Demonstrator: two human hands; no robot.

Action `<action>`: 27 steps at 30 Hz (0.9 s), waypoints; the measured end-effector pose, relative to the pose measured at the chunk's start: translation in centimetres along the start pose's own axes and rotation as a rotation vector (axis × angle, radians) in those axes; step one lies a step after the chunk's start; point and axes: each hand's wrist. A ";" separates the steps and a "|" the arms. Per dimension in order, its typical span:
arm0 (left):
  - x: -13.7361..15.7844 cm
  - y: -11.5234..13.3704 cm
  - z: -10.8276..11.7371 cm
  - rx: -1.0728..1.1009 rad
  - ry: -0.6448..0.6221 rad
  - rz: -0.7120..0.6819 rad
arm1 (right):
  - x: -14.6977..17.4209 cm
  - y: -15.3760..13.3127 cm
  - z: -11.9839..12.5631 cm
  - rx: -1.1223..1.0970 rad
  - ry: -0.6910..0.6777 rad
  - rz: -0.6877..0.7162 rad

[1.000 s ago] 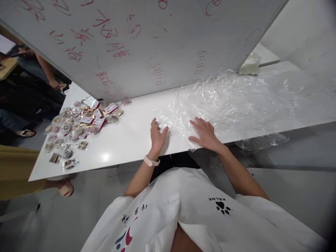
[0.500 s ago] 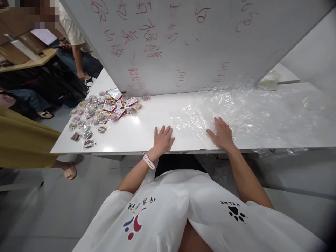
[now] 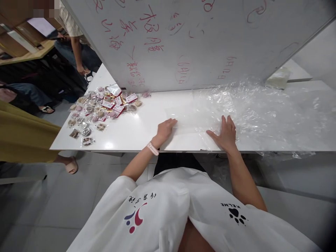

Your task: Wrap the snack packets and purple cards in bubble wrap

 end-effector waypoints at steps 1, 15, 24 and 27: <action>1.3 -1.0 0.9 -0.010 0.037 0.026 | 0.0 0.1 -0.1 -0.006 -0.001 -0.005; 1.1 -17.8 14.5 -0.351 0.353 0.564 | 1.0 -11.3 2.2 -0.328 0.057 0.452; -4.4 -22.3 14.9 -0.494 -0.074 0.624 | 2.6 -14.3 -5.3 -0.222 -0.152 0.513; -5.4 -22.0 15.8 -0.415 0.079 0.665 | 2.5 -14.0 -5.1 -0.219 -0.140 0.516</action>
Point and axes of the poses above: each hand's wrist, its own x-axis away from the middle knuckle, its own z-axis out of the back of the hand, y = z × x, and after that the axes turned 11 degrees about y, right-handed
